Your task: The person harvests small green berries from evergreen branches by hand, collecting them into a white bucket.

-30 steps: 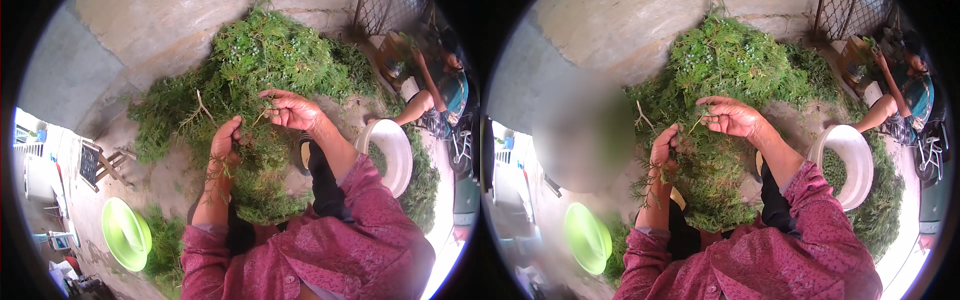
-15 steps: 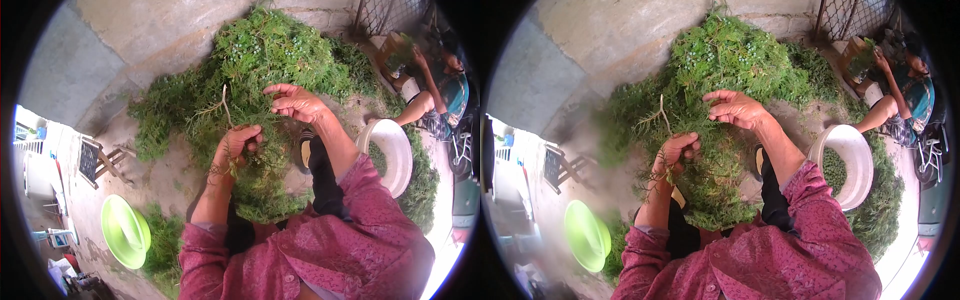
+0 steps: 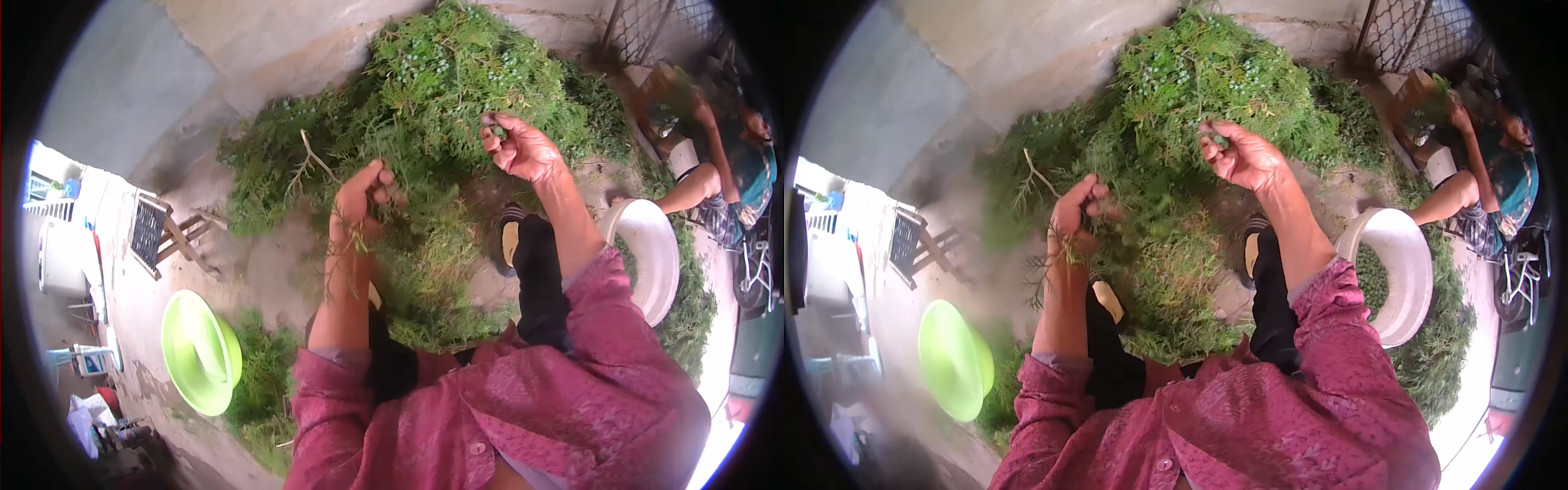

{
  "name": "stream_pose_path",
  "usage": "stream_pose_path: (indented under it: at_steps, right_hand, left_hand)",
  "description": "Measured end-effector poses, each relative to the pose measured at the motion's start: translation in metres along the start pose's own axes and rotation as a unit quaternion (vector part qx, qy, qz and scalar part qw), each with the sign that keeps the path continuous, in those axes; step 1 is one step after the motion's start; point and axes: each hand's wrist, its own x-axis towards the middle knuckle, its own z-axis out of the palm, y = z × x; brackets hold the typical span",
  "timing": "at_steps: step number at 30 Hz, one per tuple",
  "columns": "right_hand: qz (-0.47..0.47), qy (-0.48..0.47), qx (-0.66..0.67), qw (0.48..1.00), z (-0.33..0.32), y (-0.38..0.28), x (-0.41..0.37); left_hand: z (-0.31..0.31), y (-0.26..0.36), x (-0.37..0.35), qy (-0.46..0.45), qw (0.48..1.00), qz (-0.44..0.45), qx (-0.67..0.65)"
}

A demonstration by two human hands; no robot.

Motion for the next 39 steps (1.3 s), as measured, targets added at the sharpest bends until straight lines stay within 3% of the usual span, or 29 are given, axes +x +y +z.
stream_pose_path:
  at_steps: [1, 3, 4, 9, 13, 16, 19, 23, 27, 29, 33, 35, 39]
  right_hand:
    - [0.005, -0.001, 0.001, 1.0, 0.0, 0.005, 0.002]
    - [0.002, -0.084, -0.118, 0.989, 0.004, 0.014, 0.009]
    - [-0.006, -0.065, -0.139, 0.988, 0.017, 0.021, 0.002]
    - [0.001, -0.018, -0.243, 0.97, 0.033, 0.031, -0.007]
    - [0.001, -0.087, -0.244, 0.966, 0.035, 0.043, -0.015]
    - [0.012, -0.019, -0.423, 0.906, 0.05, 0.061, -0.018]
    - [-0.004, -0.001, -0.457, 0.89, 0.049, 0.07, -0.01]
    - [-0.034, 0.017, -0.466, 0.884, 0.045, 0.067, -0.004]
    - [-0.038, -0.02, -0.506, 0.862, 0.046, 0.067, -0.007]
    - [-0.096, -0.041, -0.55, 0.829, 0.04, 0.071, -0.003]
    - [-0.094, -0.032, -0.514, 0.852, 0.042, 0.062, -0.006]
    - [-0.028, -0.006, -0.408, 0.912, 0.043, 0.049, -0.009]
    - [-0.023, -0.003, -0.298, 0.954, 0.037, 0.037, -0.007]
  left_hand:
    - [-0.002, 0.004, 0.0, 0.005, 1.0, 0.0, 0.0]
    - [-0.002, 0.015, -0.003, 0.014, 0.999, -0.028, -0.017]
    - [-0.008, 0.014, 0.002, 0.008, 1.0, 0.01, -0.004]
    - [-0.02, 0.013, 0.014, -0.001, 0.997, 0.033, -0.072]
    - [-0.021, 0.012, 0.018, 0.026, 0.989, 0.045, -0.138]
    - [-0.023, 0.01, 0.018, -0.002, 0.994, 0.043, -0.099]
    - [-0.016, 0.001, 0.022, -0.025, 0.986, 0.021, -0.161]
    - [-0.004, -0.002, 0.018, 0.023, 0.994, 0.035, -0.103]
    - [-0.016, -0.008, 0.029, -0.039, 0.987, 0.039, -0.151]
    - [-0.019, -0.01, 0.029, -0.058, 0.983, 0.034, -0.171]
    - [-0.009, -0.009, 0.022, -0.021, 0.994, 0.046, -0.1]
    - [-0.004, -0.009, 0.017, -0.012, 0.996, 0.047, -0.077]
    - [-0.004, -0.02, 0.017, -0.078, 0.995, -0.014, -0.064]
